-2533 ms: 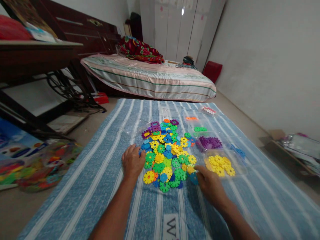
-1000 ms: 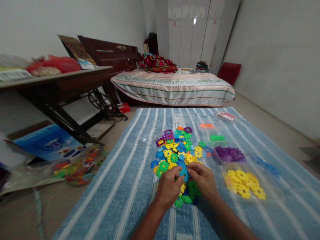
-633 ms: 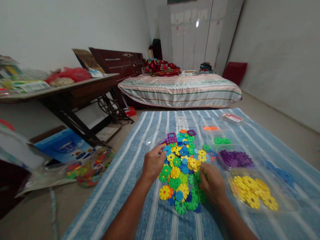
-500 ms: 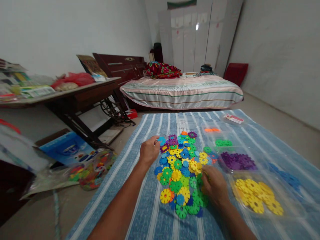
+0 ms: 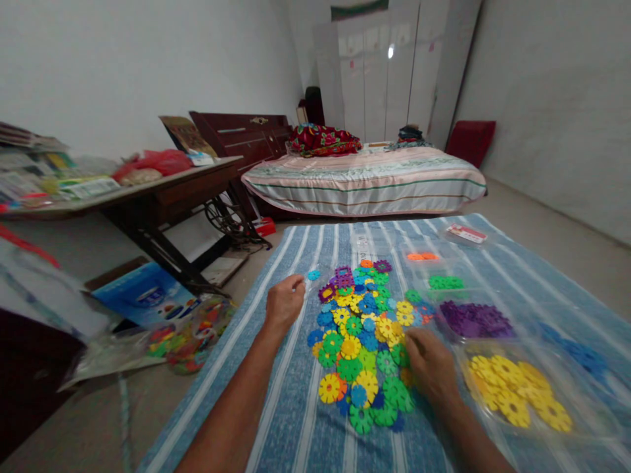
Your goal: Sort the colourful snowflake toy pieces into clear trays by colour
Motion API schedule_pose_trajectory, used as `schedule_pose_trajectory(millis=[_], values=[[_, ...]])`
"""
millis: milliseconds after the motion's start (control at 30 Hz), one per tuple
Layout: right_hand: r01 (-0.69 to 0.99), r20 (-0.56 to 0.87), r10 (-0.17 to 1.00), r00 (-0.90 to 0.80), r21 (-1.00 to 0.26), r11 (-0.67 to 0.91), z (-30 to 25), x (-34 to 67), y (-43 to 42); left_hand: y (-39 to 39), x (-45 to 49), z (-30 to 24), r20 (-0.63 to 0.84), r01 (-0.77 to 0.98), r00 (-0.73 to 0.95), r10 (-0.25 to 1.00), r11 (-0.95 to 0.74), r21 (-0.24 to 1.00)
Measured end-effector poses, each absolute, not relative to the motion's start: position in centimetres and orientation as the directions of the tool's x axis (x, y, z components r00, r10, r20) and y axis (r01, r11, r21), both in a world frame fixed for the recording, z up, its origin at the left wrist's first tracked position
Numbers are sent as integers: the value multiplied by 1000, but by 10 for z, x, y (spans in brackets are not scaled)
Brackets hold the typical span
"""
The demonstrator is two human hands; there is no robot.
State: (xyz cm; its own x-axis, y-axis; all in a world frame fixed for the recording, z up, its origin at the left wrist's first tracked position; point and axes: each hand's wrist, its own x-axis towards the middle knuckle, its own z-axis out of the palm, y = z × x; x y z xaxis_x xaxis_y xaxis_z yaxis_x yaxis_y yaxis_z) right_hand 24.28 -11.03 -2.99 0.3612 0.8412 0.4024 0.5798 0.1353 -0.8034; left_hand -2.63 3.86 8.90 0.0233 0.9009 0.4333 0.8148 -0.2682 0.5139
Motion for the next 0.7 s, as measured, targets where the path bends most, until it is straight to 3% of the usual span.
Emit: schedule_pose_trajectory(millis=[200,700], values=[[542,374,842,388,-832,120,-26,244,-109,-17,-23,66,375,770,61,925,-283,572],[488,322,854,409,-868,94,-19,247,-109,-89,5,38,384,711,254,888,-441,549]])
